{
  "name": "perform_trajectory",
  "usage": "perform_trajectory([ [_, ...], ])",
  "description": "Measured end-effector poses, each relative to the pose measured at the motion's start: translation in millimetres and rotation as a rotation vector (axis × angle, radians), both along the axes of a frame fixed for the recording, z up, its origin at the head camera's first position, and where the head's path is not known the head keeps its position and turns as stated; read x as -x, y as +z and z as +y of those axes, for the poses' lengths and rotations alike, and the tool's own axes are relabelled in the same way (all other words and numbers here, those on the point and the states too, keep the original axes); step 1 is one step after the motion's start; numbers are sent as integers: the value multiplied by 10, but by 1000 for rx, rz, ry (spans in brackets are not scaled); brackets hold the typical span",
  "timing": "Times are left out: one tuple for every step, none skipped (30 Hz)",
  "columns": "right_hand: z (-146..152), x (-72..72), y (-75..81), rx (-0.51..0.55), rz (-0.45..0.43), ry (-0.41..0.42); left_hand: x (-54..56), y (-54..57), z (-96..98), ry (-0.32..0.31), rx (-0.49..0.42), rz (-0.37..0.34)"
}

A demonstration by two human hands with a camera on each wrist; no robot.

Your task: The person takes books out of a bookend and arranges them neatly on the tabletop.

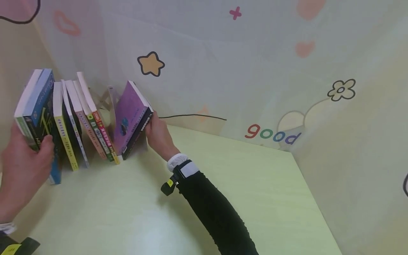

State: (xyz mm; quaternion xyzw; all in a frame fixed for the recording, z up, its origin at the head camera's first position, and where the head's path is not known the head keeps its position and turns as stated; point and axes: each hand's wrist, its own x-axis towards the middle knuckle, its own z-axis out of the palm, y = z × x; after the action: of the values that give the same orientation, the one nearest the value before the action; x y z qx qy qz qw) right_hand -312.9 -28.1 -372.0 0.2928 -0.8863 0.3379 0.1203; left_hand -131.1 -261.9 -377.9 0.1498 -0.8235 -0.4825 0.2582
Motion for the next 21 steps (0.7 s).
perform_trajectory([
  [9, -6, -3, 3, -2, -6, 4, 3, 16, 2, 8, -7],
  [20, -13, -4, 6, -6, -11, 7, 5, 31, 4, 16, -8],
  [28, -17, -5, 6, -11, -19, 11, 8, 44, 8, 29, -8],
  [36, -22, -6, 6, -16, -25, 14, 12, 49, 8, 33, -11],
  [44, -24, -6, 6, -24, -31, 18, 16, 55, 8, 39, -13],
  [51, -28, -6, 5, -29, -37, 21, 20, 61, 7, 40, -12],
  [61, -30, -6, 4, -33, -45, 25, 25, 69, 5, 41, -13],
  [72, -35, -3, 4, -39, -51, 29, 31, 78, 2, 44, -13],
  [83, -39, -2, 4, -44, -57, 33, 35, 87, -3, 43, -13],
  [94, -42, -2, 3, -45, -62, 37, 40, 98, -8, 41, -12],
  [106, -45, -1, 6, -47, -69, 40, 46, 111, -16, 37, -10],
  [119, -47, -1, 4, -44, -77, 46, 51, 123, -22, 34, -10],
  [134, -50, -4, 3, -43, -84, 51, 58, 137, -27, 33, -14],
  [149, -51, -7, 2, -42, -91, 57, 66, 150, -31, 32, -17],
  [163, -50, -11, 3, -40, -94, 61, 71, 162, -33, 30, -18],
  [178, -50, -14, 6, -40, -97, 66, 76, 179, -34, 30, -19],
  [193, -50, -18, 11, -42, -98, 73, 81, 194, -37, 28, -20],
  [209, -50, -22, 13, -43, -97, 81, 84, 211, -37, 30, -22],
  [224, -51, -25, 19, -47, -96, 87, 88, 225, -41, 30, -21],
  [240, -52, -27, 24, -48, -96, 96, 90, 240, -44, 31, -16],
  [256, -56, -28, 30, -49, -93, 102, 92, 255, -48, 33, -11],
])
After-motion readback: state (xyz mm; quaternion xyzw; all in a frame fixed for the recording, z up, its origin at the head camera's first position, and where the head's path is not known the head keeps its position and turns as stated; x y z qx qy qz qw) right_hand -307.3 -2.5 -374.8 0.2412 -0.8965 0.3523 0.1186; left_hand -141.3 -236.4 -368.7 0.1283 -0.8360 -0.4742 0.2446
